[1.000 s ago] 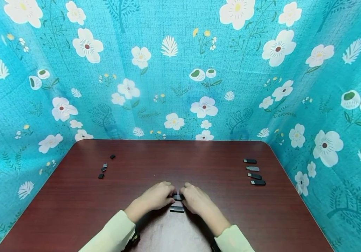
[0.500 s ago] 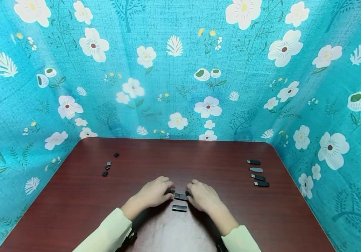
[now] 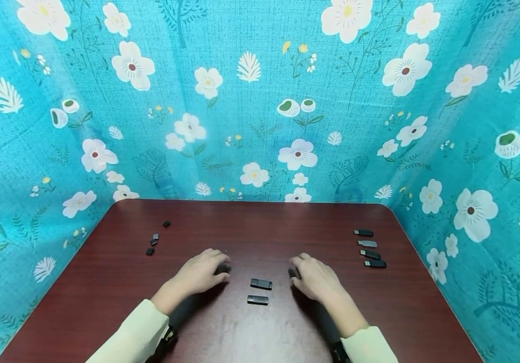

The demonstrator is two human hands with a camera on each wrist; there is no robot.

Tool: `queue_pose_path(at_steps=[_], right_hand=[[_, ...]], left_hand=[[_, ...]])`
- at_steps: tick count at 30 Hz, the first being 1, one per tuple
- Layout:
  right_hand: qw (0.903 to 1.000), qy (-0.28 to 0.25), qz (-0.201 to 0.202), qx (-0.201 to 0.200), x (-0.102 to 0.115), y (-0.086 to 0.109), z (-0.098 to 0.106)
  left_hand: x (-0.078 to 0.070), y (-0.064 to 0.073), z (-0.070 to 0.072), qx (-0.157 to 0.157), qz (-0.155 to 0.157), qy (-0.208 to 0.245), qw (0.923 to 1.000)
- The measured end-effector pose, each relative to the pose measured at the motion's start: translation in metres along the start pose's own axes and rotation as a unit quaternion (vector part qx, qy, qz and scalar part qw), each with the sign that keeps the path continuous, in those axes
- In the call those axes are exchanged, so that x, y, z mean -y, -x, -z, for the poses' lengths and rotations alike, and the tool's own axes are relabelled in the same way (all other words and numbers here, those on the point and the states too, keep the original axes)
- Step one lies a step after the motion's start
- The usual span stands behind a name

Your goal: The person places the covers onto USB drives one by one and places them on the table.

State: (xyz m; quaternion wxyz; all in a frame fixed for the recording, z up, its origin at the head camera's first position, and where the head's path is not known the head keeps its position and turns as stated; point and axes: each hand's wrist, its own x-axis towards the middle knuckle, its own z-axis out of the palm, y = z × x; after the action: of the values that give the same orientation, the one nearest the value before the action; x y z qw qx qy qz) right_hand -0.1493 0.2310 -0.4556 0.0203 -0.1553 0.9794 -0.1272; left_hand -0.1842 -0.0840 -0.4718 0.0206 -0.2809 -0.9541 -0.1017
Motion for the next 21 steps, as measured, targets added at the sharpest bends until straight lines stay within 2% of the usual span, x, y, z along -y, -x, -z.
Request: queue_pose_path(at_steps=[7,14,21], right_hand=[[0.9996,-0.018,-0.022,0.007,-0.024,0.011,0.01],[0.9992,-0.022,-0.034,0.002,-0.045,0.018,0.018],[0.9993,-0.014,-0.032,-0.013,-0.063,0.027,0.023]], left_hand=[[0.017,0.012,0.007,0.007,0.027,0.02,0.9994],[0.035,0.023,0.013,0.002,0.049,0.029,0.9984],[0.052,0.032,0.017,0.001,0.082,0.036,0.996]])
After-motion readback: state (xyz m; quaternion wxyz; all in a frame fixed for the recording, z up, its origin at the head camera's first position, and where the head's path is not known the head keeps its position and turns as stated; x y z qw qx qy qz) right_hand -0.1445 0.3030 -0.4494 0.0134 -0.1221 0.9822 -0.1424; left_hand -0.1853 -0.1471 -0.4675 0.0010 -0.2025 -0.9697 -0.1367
